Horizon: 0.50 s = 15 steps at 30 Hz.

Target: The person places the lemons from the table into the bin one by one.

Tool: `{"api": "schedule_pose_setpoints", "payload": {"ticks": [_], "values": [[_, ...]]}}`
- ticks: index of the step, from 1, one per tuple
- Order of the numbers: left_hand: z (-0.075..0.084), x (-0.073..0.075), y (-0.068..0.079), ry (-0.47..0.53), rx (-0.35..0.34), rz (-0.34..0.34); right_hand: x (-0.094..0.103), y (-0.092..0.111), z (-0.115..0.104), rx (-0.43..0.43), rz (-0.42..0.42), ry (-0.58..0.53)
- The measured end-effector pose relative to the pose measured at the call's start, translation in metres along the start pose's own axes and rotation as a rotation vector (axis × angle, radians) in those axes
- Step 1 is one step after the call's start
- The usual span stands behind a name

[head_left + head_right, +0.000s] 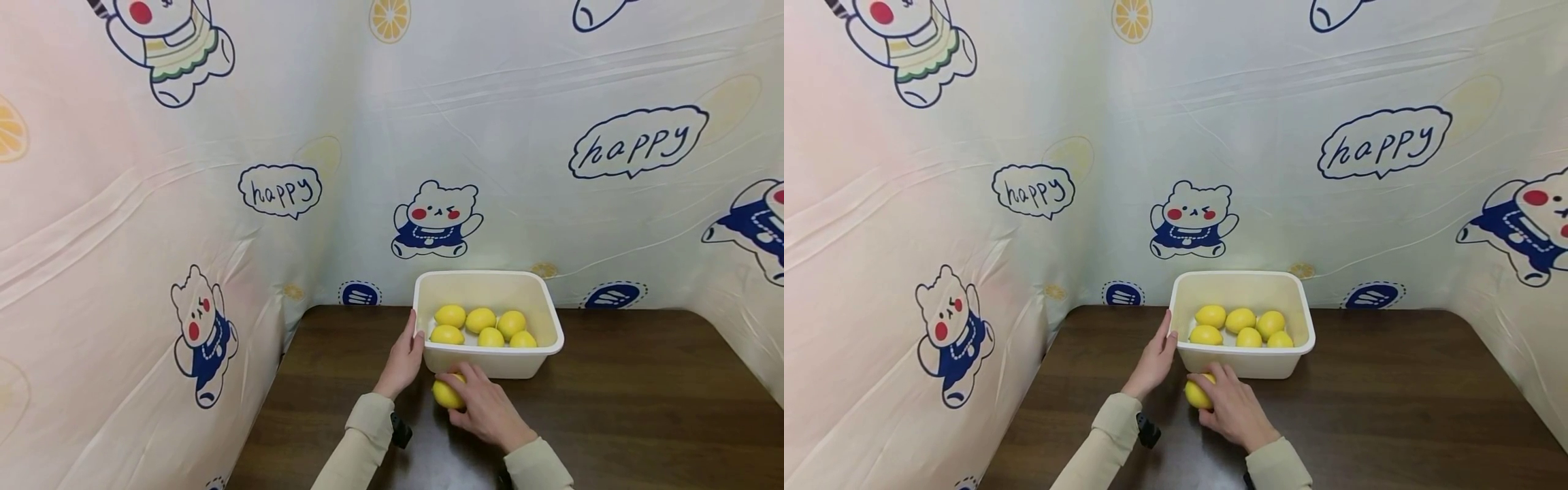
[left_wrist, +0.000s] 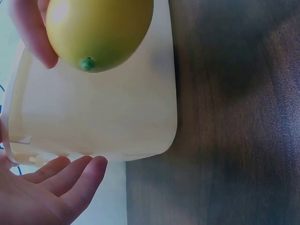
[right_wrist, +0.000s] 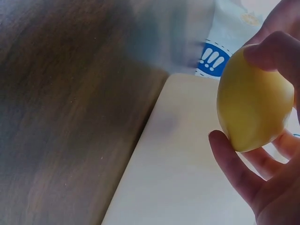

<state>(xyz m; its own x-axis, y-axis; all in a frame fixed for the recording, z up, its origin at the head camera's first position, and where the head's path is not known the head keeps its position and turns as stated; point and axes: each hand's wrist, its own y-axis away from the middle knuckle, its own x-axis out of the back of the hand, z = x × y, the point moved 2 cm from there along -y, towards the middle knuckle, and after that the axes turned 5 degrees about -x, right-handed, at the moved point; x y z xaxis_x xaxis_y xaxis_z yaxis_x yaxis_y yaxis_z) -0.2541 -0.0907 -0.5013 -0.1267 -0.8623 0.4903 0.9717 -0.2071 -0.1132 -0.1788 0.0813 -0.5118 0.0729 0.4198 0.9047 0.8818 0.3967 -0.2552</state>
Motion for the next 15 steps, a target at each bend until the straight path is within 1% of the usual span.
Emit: {"api": "schedule_pose_setpoints", "payload": {"ticks": [5,7,9,15], "values": [[-0.001,0.0,0.0,0.0,-0.019,0.004,0.004,0.0,-0.002,0.004,0.022,0.0],[-0.001,0.001,0.0,0.0,-0.01,0.002,0.006,0.0,-0.002,0.009,0.034,-0.004],[-0.001,0.001,0.0,0.002,-0.018,0.004,0.008,0.0,-0.002,0.015,0.05,-0.009],[0.0,0.0,0.0,0.008,0.0,-0.003,0.013,0.002,-0.002,0.051,0.124,-0.005]]}}
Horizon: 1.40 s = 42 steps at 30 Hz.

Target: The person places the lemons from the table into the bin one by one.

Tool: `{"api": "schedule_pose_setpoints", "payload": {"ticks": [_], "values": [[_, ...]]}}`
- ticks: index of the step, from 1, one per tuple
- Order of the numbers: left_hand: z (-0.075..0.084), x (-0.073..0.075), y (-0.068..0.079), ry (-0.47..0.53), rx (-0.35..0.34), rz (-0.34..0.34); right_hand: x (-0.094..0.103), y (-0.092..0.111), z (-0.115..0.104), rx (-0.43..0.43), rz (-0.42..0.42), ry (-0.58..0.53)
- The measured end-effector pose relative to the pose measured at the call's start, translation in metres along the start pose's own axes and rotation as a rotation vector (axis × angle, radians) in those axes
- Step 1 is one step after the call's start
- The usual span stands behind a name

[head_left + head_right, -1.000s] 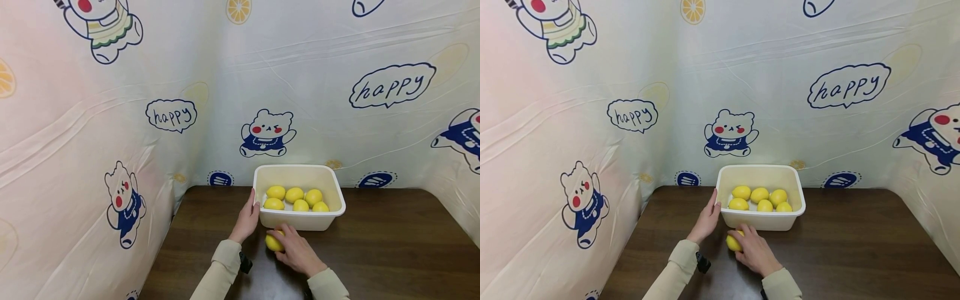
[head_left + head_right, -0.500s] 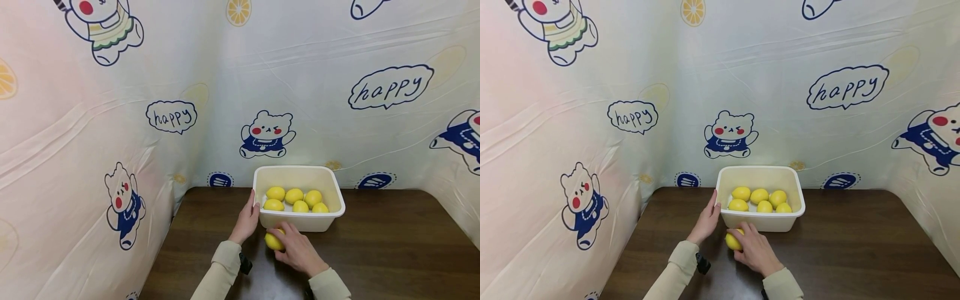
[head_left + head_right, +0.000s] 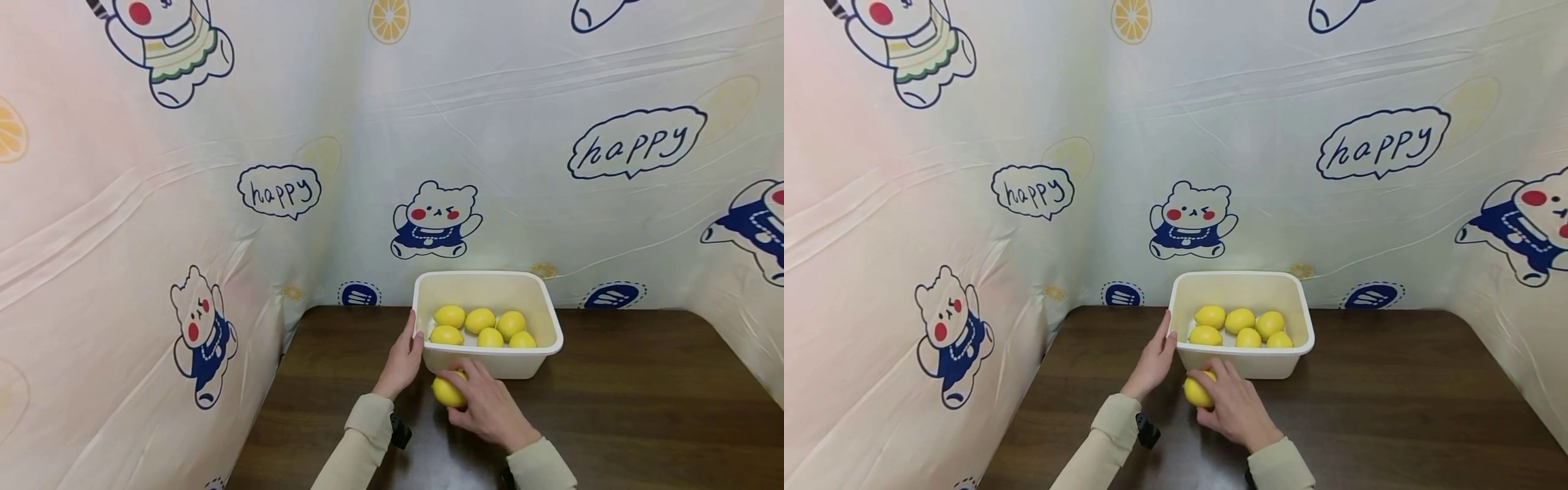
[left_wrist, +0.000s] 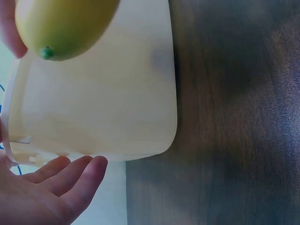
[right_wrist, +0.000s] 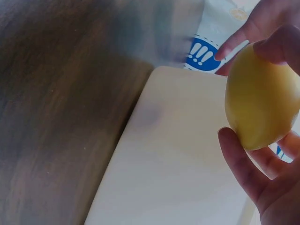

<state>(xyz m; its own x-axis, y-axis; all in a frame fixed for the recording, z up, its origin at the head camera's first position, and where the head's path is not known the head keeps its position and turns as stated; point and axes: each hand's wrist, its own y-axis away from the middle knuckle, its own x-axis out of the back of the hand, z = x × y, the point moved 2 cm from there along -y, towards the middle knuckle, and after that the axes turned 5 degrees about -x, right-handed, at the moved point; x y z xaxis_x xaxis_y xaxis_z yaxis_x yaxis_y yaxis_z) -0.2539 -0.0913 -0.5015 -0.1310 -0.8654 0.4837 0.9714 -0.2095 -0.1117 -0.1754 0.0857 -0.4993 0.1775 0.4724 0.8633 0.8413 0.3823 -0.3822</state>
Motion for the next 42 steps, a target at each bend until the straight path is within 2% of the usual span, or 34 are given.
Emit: {"api": "schedule_pose_setpoints", "payload": {"ticks": [5,11,18,30,36,42], "values": [[0.0,0.0,0.001,0.007,-0.007,-0.003,0.005,-0.001,-0.001,0.037,0.057,0.005],[-0.001,0.0,0.001,0.002,-0.044,0.017,0.011,-0.003,-0.004,0.039,0.077,0.008],[-0.002,0.0,0.0,0.007,-0.026,0.009,0.018,-0.004,-0.006,0.029,0.094,0.021],[-0.001,0.0,0.0,0.03,-0.041,0.021,0.034,-0.011,-0.006,0.043,0.111,0.042],[-0.002,0.0,0.0,0.029,-0.019,0.001,0.041,-0.015,-0.005,0.067,0.154,0.061],[-0.001,-0.001,0.001,0.028,-0.01,-0.005,0.049,-0.018,-0.003,0.068,0.162,0.064]]}}
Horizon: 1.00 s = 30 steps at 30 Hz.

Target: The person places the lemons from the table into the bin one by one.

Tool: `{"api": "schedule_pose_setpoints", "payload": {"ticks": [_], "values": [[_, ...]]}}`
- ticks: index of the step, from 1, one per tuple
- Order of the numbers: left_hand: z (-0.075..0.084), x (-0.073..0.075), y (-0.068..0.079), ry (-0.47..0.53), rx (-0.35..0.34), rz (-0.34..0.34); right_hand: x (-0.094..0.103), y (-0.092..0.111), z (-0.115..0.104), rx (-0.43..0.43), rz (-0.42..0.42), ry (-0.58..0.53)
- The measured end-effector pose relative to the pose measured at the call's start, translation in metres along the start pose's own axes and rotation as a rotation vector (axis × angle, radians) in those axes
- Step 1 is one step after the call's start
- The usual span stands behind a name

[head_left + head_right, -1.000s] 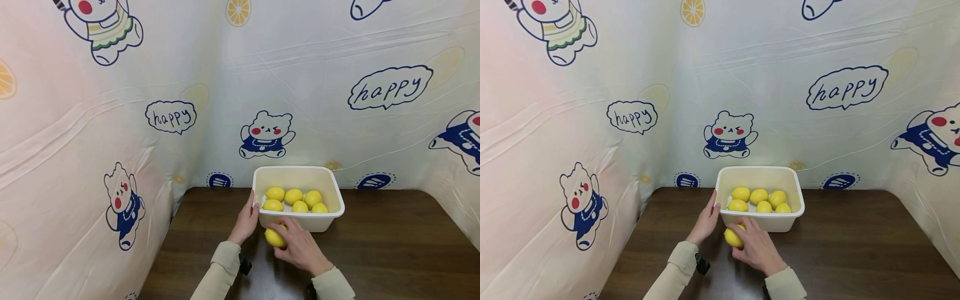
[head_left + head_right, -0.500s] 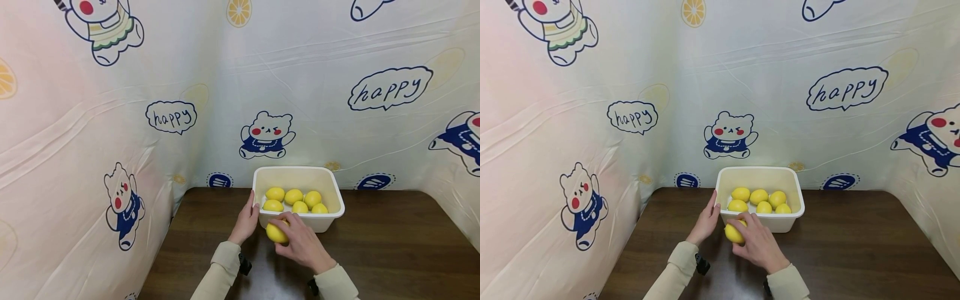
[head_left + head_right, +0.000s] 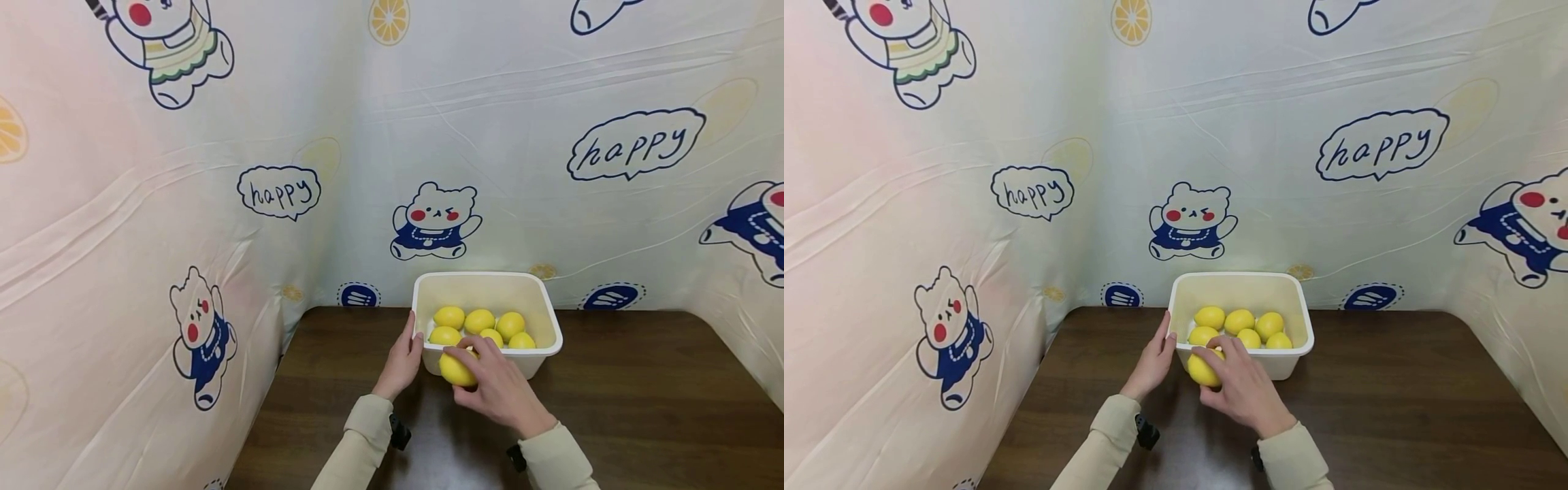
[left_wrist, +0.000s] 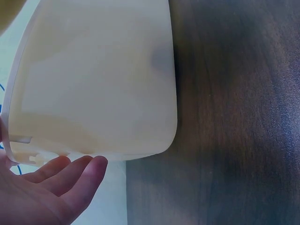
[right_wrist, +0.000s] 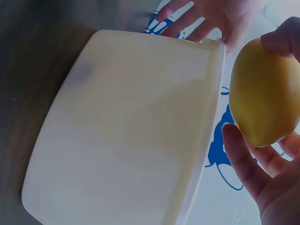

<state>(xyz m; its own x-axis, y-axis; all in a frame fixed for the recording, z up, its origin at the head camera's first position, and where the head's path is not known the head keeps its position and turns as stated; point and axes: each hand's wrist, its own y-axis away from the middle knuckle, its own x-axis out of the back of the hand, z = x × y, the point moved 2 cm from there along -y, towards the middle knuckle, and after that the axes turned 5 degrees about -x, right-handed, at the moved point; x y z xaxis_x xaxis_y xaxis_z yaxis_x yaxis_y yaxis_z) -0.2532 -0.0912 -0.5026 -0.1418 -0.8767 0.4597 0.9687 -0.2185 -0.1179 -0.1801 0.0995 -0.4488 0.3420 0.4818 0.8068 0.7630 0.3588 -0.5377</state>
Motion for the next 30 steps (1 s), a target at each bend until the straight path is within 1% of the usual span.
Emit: {"api": "schedule_pose_setpoints", "payload": {"ticks": [12,20,30], "values": [[-0.001,0.0,-0.001,0.004,0.006,0.001,0.008,-0.008,0.005,-0.007,0.016,0.004],[-0.001,0.0,-0.001,-0.015,0.002,0.009,0.013,-0.012,0.006,-0.019,0.007,-0.003],[0.0,0.0,0.0,-0.017,0.012,0.004,0.015,-0.015,0.008,-0.014,0.01,0.007]]}}
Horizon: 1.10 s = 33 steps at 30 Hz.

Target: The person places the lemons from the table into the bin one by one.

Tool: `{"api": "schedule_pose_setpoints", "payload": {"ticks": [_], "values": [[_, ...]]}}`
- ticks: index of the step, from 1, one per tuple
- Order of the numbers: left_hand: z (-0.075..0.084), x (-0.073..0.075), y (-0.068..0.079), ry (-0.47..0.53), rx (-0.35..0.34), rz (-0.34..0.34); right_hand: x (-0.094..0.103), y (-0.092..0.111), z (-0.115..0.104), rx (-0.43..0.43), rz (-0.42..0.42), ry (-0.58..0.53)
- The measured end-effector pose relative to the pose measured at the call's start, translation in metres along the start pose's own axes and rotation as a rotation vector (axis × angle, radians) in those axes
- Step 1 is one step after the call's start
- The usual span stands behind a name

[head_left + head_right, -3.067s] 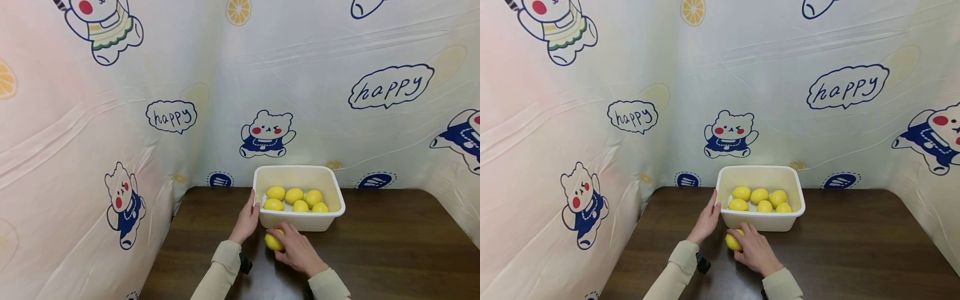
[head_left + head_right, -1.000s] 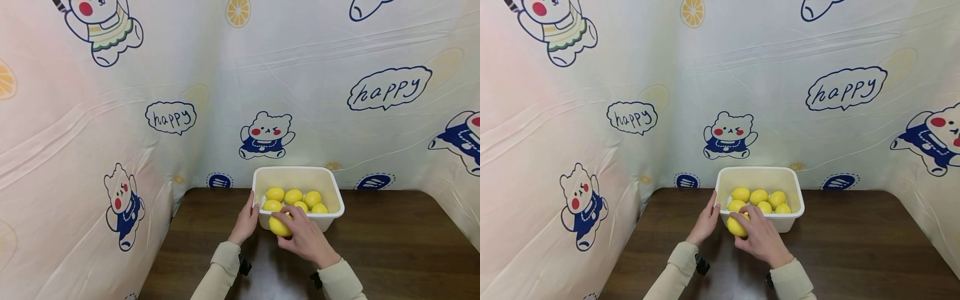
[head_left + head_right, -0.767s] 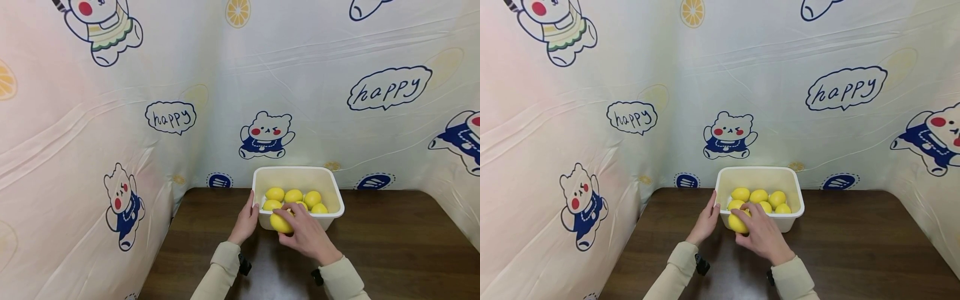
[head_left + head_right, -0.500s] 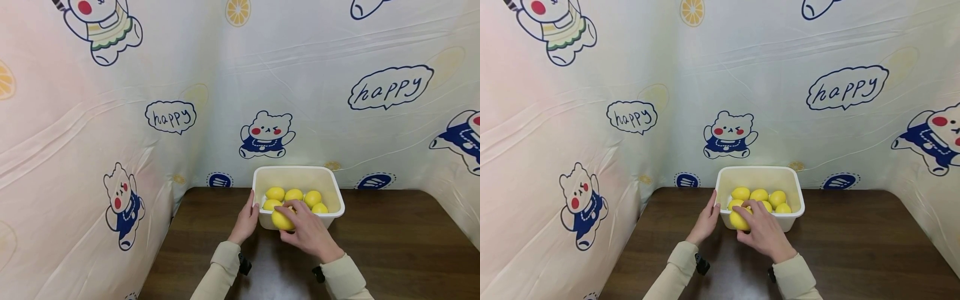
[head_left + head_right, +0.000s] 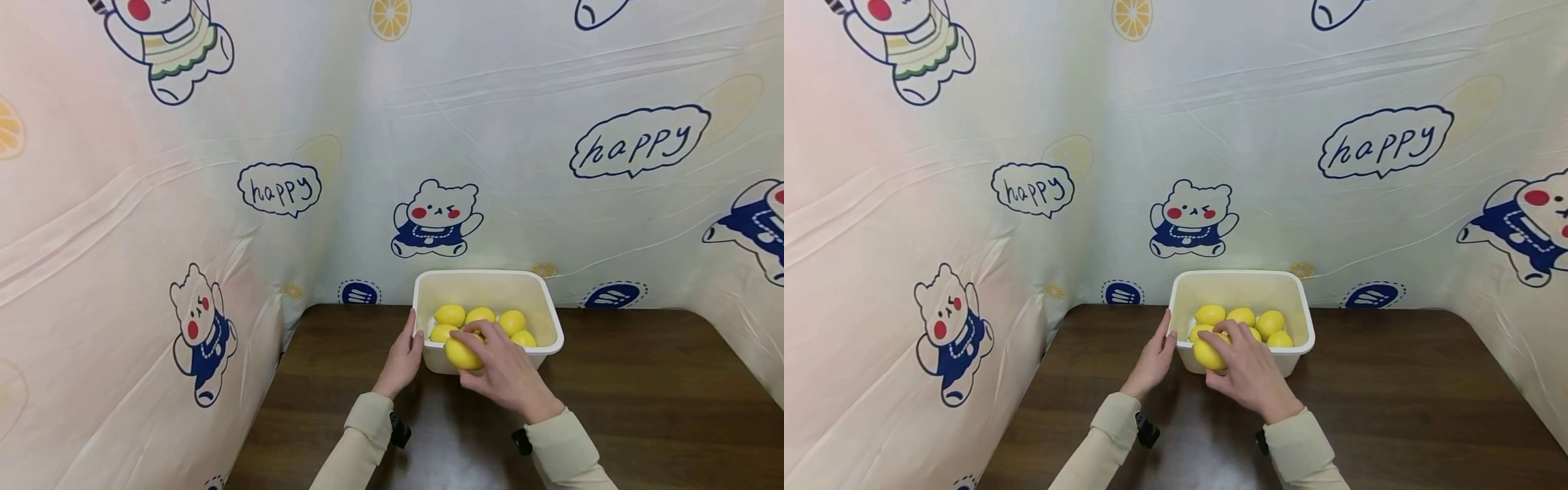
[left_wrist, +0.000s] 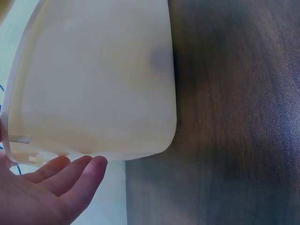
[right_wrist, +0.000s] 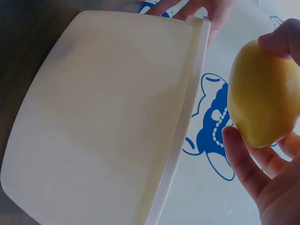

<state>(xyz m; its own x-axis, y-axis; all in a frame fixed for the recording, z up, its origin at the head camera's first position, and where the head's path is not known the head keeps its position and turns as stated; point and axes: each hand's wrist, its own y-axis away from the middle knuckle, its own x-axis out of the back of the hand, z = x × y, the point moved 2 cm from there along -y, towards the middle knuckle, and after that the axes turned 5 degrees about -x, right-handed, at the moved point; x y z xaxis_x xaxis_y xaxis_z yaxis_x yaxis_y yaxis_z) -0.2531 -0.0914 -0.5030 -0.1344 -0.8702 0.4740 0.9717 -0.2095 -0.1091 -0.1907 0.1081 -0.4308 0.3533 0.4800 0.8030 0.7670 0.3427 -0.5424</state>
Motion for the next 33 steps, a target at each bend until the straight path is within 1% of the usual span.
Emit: {"api": "schedule_pose_setpoints", "payload": {"ticks": [8,17,23,29,33], "values": [[0.001,0.001,-0.001,0.008,0.0,-0.001,0.005,-0.006,0.004,0.002,-0.003,0.007],[0.001,0.0,-0.001,0.005,0.009,-0.005,0.003,-0.008,0.01,-0.067,-0.045,-0.013],[-0.001,0.0,-0.002,0.009,0.016,-0.005,0.002,-0.009,0.016,-0.077,-0.017,-0.006],[-0.001,-0.001,-0.002,0.003,0.02,-0.005,-0.002,-0.011,0.027,-0.133,0.019,-0.011],[0.0,0.0,-0.002,0.007,0.023,-0.005,-0.003,-0.013,0.029,-0.174,0.021,-0.015]]}}
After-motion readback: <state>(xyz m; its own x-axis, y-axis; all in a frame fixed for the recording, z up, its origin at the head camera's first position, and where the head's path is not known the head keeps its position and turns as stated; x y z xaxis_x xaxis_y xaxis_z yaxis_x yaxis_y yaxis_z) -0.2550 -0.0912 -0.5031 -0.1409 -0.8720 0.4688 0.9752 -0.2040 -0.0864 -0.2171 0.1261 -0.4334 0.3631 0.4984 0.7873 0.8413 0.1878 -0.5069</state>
